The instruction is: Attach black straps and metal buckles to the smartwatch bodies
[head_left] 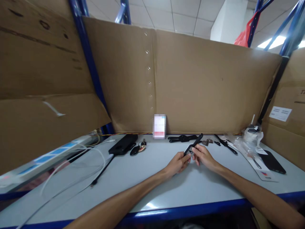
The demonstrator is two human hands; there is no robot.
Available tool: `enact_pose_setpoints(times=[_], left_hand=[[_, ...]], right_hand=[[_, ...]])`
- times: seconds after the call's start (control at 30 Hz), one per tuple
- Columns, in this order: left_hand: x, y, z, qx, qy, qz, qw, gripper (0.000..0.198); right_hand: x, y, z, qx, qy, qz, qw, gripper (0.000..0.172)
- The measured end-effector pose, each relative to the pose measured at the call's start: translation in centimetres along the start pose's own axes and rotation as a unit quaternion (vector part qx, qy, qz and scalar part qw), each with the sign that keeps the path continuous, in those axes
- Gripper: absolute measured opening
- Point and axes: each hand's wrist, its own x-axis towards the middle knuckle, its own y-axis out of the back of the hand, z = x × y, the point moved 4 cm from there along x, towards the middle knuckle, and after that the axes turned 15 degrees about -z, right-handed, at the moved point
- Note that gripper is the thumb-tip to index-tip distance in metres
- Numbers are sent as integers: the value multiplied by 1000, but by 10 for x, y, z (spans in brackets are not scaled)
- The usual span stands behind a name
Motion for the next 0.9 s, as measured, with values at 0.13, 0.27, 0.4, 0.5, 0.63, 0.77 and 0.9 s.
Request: enact_pose_setpoints(times=[0.13, 0.27, 0.4, 0.5, 0.63, 0.77, 0.9], left_hand=[[0, 1, -1, 9, 3, 8, 1000, 59], [-3, -1, 1, 14, 16, 6, 1000, 59], [-6, -3, 2, 17, 34, 17, 999, 59], [-6, -2, 2, 13, 38, 33, 999, 60], [-7, 1, 2, -26, 49, 58, 997, 61], [-9, 5, 3, -65, 46, 84, 993, 59], [-9, 6, 2, -67, 51, 90, 992, 59]], right_hand=[[0, -1, -2, 6, 1, 1, 1000, 50], [0, -2, -2, 22, -5, -1, 1000, 48], [-1, -5, -2, 31, -4, -3, 1000, 47], [1, -5, -1, 31, -16, -22, 999, 44], [5, 32, -8, -45, -34, -1, 998, 36], [-12, 115, -24, -382, -98, 251, 884, 35], [-33, 164, -16, -464, -162, 304, 816, 28]])
